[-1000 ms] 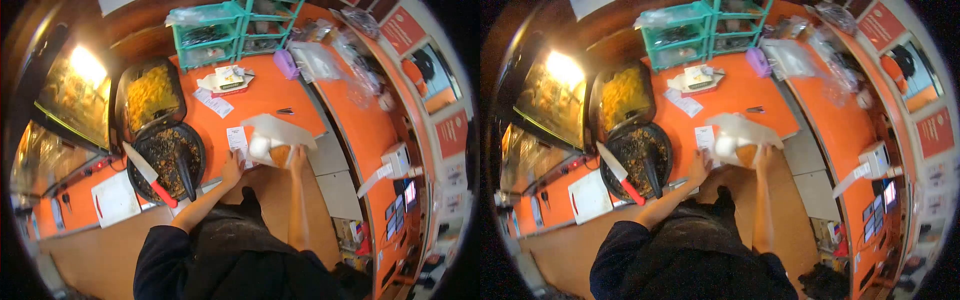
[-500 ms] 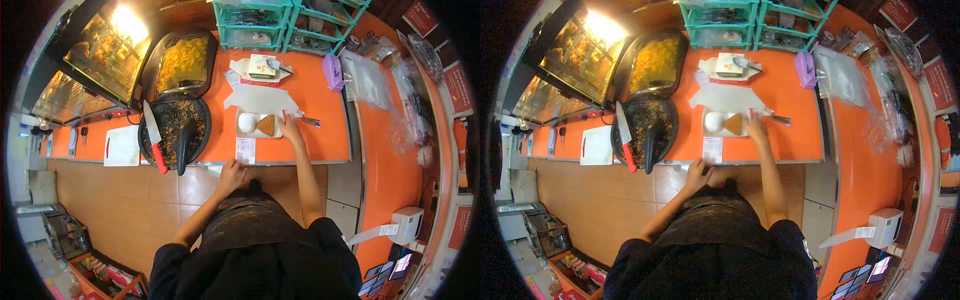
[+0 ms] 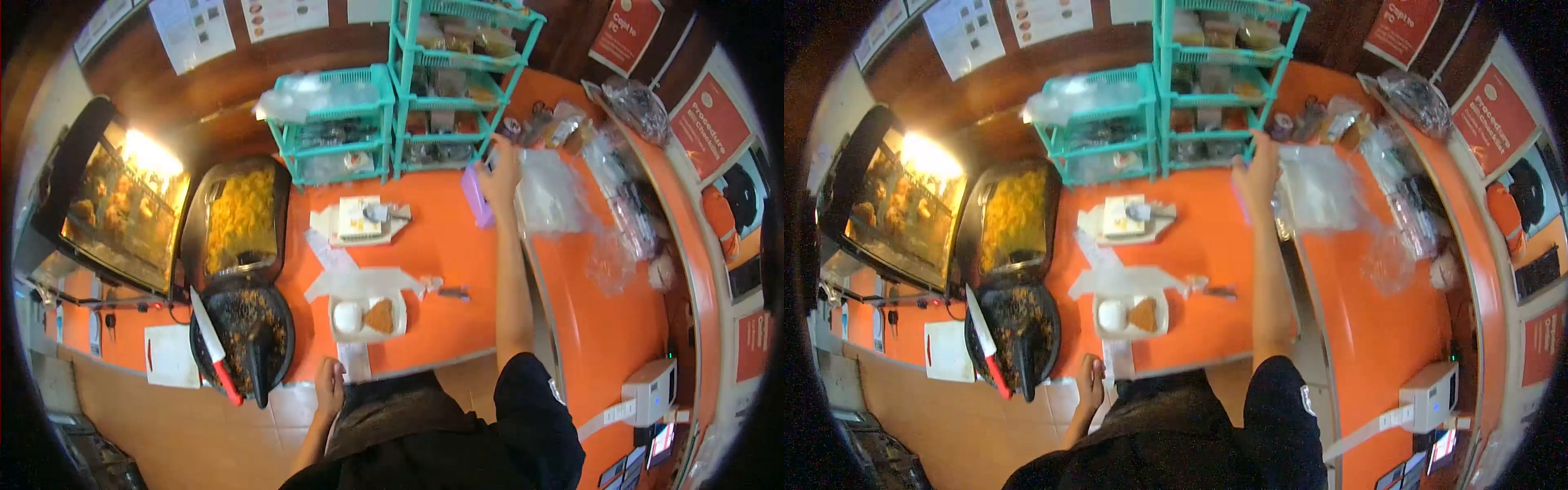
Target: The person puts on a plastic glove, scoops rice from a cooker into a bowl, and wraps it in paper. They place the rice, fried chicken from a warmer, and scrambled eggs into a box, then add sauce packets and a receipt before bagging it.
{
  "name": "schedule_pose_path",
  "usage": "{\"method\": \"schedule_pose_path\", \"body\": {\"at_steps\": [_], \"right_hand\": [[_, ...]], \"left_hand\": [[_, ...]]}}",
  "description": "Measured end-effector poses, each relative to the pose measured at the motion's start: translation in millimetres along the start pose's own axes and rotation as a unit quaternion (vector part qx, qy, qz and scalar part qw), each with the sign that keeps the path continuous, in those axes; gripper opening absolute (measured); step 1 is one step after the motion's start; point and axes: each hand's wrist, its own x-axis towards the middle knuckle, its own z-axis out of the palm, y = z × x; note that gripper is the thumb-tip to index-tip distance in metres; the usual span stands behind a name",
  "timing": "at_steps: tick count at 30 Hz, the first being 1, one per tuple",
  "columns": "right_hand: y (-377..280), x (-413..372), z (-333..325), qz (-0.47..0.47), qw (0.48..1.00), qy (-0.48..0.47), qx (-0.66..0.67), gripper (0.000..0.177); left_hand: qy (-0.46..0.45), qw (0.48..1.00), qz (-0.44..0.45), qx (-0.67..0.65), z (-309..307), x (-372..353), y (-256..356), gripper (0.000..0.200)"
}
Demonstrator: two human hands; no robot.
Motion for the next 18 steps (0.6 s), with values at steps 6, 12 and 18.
{"method": "schedule_pose_path", "body": {"at_steps": [6, 12, 18], "right_hand": [[20.7, 192.6, 5.8, -0.1, 0.944, 0.182, -0.255, 0.043], [34.6, 268.3, 1.6, -0.182, 0.969, 0.127, -0.11, 0.016], [-3.6, 233.3, -8.9, -0.042, 0.948, -0.028, 0.315, 0.018]], "left_hand": [[0.169, 0.984, -0.042, -0.037, 12.9, 51.3, 43.1, 0.006], [0.21, 0.975, -0.066, 0.037, 21.9, 54.2, 34.4, 0.007], [0.235, 0.967, -0.086, 0.05, 21.0, 54.5, 38.1, 0.005]]}}
